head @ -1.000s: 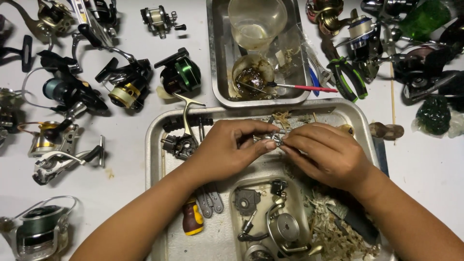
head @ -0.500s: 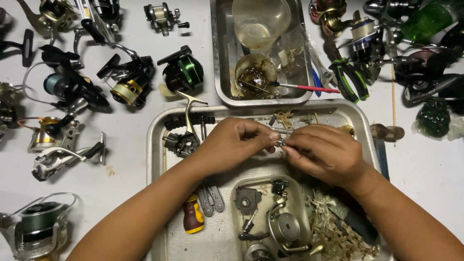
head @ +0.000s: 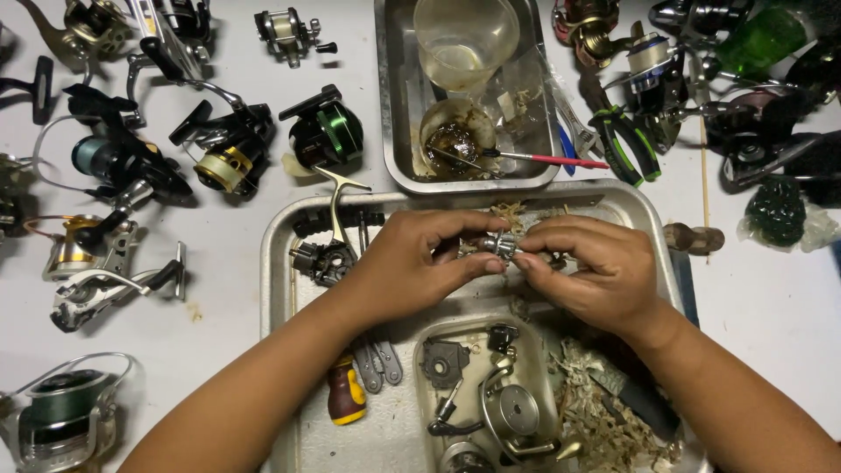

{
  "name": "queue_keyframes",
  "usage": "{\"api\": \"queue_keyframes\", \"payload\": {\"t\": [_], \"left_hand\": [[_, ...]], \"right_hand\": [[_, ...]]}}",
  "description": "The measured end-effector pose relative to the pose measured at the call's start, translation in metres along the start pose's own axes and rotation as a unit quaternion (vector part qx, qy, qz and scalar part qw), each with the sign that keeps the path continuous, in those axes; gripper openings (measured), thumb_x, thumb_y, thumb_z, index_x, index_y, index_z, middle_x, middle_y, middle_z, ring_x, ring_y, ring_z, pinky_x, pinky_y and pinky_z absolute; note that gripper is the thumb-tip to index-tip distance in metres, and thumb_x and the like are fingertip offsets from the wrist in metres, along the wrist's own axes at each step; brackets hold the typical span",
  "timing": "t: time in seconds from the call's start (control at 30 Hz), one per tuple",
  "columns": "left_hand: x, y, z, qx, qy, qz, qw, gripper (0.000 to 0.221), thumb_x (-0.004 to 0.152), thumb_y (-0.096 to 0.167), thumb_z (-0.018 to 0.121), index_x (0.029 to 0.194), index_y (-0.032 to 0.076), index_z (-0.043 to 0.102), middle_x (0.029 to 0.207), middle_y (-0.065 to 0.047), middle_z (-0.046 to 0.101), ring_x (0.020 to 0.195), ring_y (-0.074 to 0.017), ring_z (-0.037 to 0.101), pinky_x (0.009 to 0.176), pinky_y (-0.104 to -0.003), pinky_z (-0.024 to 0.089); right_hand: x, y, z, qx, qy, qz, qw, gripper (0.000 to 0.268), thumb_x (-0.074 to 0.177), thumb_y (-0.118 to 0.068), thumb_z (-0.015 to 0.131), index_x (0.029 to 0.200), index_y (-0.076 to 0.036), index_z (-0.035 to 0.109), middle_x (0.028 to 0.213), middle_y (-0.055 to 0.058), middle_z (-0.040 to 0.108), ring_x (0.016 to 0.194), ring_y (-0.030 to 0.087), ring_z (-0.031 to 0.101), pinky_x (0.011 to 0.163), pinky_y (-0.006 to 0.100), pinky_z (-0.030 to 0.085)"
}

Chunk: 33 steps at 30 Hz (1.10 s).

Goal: The person is assembling various internal parts of a fishing reel, including gears and pins, on a metal tray.

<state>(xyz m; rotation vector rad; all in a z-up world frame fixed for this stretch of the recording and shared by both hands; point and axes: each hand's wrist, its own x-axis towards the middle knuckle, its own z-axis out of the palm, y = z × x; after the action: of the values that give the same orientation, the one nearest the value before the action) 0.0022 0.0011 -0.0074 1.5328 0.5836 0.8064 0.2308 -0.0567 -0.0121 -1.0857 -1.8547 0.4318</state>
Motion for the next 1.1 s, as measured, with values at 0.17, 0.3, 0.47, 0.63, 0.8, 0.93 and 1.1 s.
{"api": "queue_keyframes", "payload": {"t": [0.17,0.3,0.47,0.63,0.8,0.93,1.1], "left_hand": [[-0.001,-0.004,0.000,0.006,0.005,0.027,1.000,0.030,0.089,0.018,0.079,0.114,0.003,0.075,0.078,-0.011,0.074,0.053,-0.0062,0.049,0.048,-0.023,0.040],[-0.001,-0.002,0.000,-0.015,0.005,0.003,1.000,0.024,0.093,0.017,0.074,0.111,0.002,0.075,0.076,-0.010,0.075,0.055,-0.0045,0.047,0.050,-0.020,0.038],[0.001,-0.007,0.001,-0.043,-0.003,-0.051,0.998,0.025,0.095,0.024,0.071,0.107,0.002,0.076,0.074,-0.008,0.076,0.059,-0.0044,0.055,0.055,-0.019,0.043],[0.002,-0.005,0.002,-0.045,-0.001,-0.079,0.996,0.027,0.095,0.027,0.070,0.101,0.002,0.078,0.074,-0.009,0.077,0.056,-0.0059,0.057,0.054,-0.019,0.042],[-0.002,0.009,-0.004,0.031,0.010,0.018,0.999,0.056,0.080,0.023,0.086,0.129,0.003,0.068,0.093,-0.018,0.078,0.053,-0.0081,0.051,0.050,-0.025,0.043],[-0.001,0.006,-0.001,0.031,0.008,0.027,0.999,0.052,0.081,0.022,0.085,0.127,0.003,0.069,0.091,-0.017,0.078,0.053,-0.0081,0.051,0.049,-0.024,0.043],[0.001,0.001,0.000,0.029,0.008,0.047,0.998,0.041,0.085,0.018,0.082,0.121,0.002,0.072,0.086,-0.015,0.077,0.053,-0.0084,0.050,0.049,-0.024,0.042]], "right_hand": [[0.000,-0.004,0.000,-0.003,-0.005,-0.027,1.000,0.005,0.084,0.000,0.080,0.088,0.000,0.078,0.082,0.015,0.076,0.070,0.029,0.075,0.065,0.038,0.059],[-0.013,0.014,0.002,-0.024,0.002,-0.063,0.998,0.005,0.084,0.001,0.080,0.089,0.001,0.078,0.083,0.015,0.076,0.070,0.031,0.074,0.063,0.038,0.059],[0.001,-0.002,0.005,-0.024,-0.007,-0.088,0.996,0.004,0.085,0.002,0.079,0.088,0.003,0.077,0.080,0.017,0.075,0.067,0.033,0.074,0.060,0.040,0.059],[-0.006,0.006,0.006,-0.025,-0.003,-0.084,0.996,0.007,0.082,0.002,0.081,0.088,0.003,0.078,0.079,0.018,0.075,0.065,0.034,0.072,0.057,0.040,0.059],[0.000,0.000,0.003,-0.030,0.011,-0.041,0.999,0.009,0.083,0.000,0.081,0.091,0.002,0.078,0.081,0.014,0.075,0.068,0.028,0.073,0.060,0.035,0.058],[0.005,-0.011,0.001,-0.026,0.021,-0.019,0.999,0.007,0.084,0.000,0.081,0.091,0.001,0.078,0.081,0.013,0.075,0.067,0.026,0.072,0.061,0.034,0.057],[0.004,-0.008,0.002,-0.012,0.017,-0.028,0.999,0.006,0.084,0.001,0.081,0.089,0.001,0.077,0.081,0.014,0.076,0.066,0.026,0.073,0.060,0.033,0.058]]}}
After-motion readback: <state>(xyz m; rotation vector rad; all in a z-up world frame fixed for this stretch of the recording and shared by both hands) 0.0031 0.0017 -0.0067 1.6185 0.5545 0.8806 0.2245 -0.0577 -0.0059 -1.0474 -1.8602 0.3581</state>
